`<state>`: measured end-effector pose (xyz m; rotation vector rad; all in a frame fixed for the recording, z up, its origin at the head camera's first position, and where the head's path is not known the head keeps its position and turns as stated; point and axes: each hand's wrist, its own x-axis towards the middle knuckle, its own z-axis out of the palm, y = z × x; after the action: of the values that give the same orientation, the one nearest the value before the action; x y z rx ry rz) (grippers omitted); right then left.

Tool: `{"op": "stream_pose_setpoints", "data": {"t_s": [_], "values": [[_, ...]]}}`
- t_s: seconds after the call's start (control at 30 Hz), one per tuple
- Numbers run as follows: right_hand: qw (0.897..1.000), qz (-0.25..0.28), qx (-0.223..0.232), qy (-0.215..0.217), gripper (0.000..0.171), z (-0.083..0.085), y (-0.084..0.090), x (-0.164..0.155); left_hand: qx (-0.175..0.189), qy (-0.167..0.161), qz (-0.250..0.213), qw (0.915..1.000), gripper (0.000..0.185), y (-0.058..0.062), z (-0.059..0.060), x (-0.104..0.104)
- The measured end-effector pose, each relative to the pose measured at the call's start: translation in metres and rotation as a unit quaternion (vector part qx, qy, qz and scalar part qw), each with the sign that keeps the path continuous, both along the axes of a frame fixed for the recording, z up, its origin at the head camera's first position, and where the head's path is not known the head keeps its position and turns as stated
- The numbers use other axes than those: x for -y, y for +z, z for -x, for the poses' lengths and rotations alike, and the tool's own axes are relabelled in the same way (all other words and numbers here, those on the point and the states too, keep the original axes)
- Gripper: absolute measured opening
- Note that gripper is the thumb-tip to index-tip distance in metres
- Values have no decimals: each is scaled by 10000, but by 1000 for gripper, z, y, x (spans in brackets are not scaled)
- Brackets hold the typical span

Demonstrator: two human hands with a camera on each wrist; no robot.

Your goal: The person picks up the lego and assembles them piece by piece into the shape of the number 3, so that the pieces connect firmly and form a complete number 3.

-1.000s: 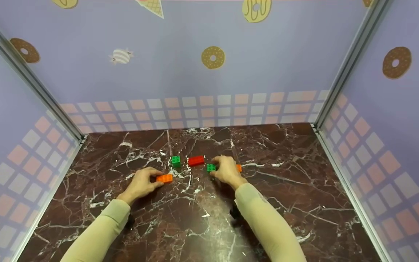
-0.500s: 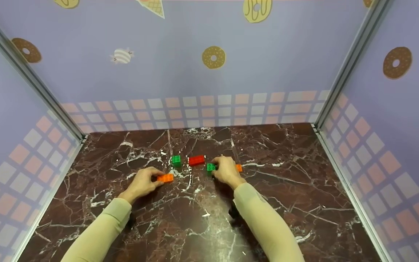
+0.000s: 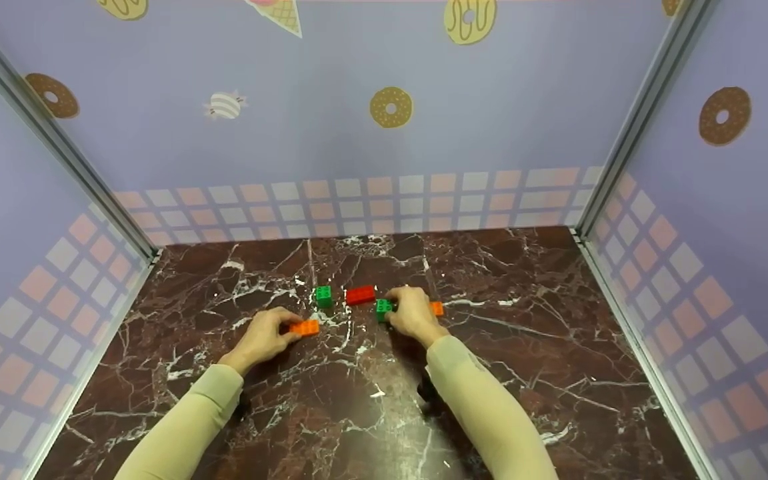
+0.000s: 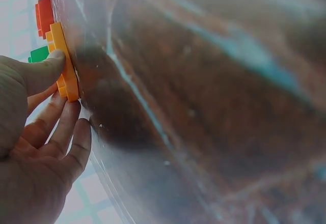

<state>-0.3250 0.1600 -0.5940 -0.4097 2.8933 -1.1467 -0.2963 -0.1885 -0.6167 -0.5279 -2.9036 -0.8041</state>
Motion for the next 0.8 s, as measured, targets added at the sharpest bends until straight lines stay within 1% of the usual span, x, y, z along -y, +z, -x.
{"op": "stream_pose_setpoints", "data": {"t_s": [0.13, 0.33, 0.47, 0.5, 0.6, 0.8], "values": [[9998, 122, -63, 111, 34, -2, 1, 4, 51, -6, -83, 10000, 21, 0, -1, -1], [9997, 131, -124, 193, 34, -6, 4, 11, 112, -61, -84, 9999, 24, 1, -3, -3], [9995, 187, -135, 223, 35, -6, 5, 16, -11, -151, -167, 9997, 25, 1, -3, -5], [9994, 192, -155, 230, 35, -7, 6, 17, -141, -277, -228, 9993, 25, -9, 2, 0], [9992, 165, -245, 264, 37, -7, 8, 21, -264, -372, -269, 9986, 25, -10, 4, -1], [9987, 173, -289, 377, 36, -9, 11, 29, -130, -414, -361, 9984, 27, -13, 5, -3]]}}
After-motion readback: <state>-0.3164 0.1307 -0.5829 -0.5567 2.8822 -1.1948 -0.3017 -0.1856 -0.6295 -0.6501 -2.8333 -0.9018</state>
